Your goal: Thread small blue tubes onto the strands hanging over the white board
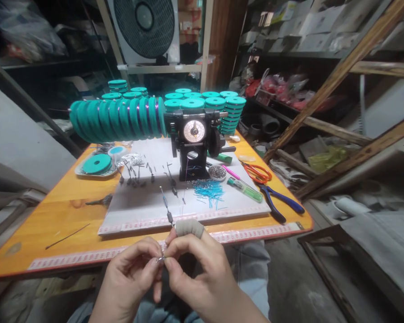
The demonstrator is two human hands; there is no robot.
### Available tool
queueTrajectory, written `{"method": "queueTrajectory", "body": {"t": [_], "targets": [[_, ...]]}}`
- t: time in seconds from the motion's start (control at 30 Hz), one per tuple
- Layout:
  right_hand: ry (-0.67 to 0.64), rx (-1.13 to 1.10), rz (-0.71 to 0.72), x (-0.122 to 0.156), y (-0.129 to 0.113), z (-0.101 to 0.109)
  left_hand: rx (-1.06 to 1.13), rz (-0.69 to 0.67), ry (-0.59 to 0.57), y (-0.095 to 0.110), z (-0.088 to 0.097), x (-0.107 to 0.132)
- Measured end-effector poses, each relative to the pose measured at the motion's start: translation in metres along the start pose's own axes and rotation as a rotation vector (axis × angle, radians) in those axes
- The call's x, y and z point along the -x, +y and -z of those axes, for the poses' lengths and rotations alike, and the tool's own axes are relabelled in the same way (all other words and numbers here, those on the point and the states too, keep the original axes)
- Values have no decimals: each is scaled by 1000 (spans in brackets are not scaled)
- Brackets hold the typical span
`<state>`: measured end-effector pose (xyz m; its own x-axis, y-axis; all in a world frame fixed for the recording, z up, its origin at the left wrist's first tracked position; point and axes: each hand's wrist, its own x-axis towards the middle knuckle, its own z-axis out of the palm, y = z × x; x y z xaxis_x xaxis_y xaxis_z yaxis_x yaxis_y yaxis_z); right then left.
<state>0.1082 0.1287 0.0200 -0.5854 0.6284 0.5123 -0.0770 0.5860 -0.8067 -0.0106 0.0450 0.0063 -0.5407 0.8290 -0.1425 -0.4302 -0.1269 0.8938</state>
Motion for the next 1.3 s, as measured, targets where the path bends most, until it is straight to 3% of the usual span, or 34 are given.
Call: {"method": "queueTrajectory", "body": {"t": [0.33,0.53,0.6,0.73,0.83,1.0,1.17,1.3], "targets": [[-27,29,-9,0,0,1,21,-8,-23,-2,1,1],[-41,151,39,-4,-3,1,-115,-7,29,8,3,3],[-40,188,99,-3,-2,-1,-196,-81,55,10,7,2],[-34,378,242,4,3,-4,-539,-382,-59,12,13,1],[-17,527,348,8,6,-5,-585,-481,-37,10,12,2],[-6,406,244,9,5,-2,-492,-508,66,10,21,4],[-21,386,228,10,2,2,-880,-792,-106,22,39,0],[-23,383,257,10,1,0,-1009,-956,-131,25,41,0]]}}
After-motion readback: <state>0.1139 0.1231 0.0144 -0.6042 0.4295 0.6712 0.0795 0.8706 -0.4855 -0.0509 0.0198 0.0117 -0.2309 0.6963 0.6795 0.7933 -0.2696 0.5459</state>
